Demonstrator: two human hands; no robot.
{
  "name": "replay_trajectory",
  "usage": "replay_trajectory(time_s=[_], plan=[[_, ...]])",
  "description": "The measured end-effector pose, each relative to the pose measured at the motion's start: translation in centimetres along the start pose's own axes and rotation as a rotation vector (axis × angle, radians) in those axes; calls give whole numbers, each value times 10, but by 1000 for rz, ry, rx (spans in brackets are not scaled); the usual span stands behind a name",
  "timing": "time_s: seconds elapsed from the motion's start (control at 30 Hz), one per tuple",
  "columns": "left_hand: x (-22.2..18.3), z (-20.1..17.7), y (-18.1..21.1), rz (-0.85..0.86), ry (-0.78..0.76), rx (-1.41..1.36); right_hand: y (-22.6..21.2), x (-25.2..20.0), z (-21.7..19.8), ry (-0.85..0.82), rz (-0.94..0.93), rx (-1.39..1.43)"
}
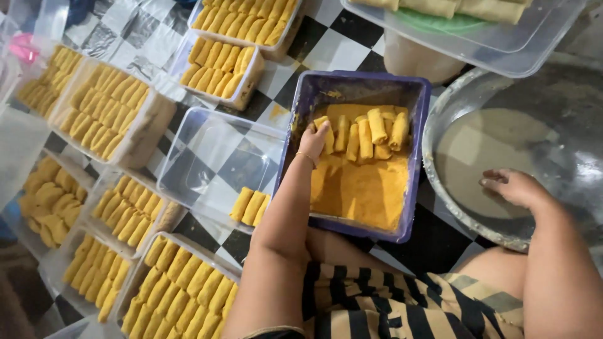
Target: The person is coating spring rolls by dipping them in a liquid batter and then rolling them in a yellow coating powder.
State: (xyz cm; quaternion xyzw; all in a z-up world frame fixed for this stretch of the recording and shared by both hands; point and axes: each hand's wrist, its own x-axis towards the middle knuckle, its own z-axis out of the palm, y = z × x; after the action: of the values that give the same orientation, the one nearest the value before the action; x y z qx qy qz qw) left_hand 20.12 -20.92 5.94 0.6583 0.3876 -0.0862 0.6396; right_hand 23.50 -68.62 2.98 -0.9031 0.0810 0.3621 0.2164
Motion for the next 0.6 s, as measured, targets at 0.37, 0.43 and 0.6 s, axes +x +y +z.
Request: replay_trajectory(time_s=[0.37, 0.43, 0.6], plan=[[-41, -56, -45, 761, 20, 873, 45, 53, 25, 37, -136, -84], [-55, -79, -36, 553, 19, 236, 52, 55, 28, 24, -114, 156], [-94, -213, -32, 419, -92, 66, 51, 51, 38, 105, -82, 36]])
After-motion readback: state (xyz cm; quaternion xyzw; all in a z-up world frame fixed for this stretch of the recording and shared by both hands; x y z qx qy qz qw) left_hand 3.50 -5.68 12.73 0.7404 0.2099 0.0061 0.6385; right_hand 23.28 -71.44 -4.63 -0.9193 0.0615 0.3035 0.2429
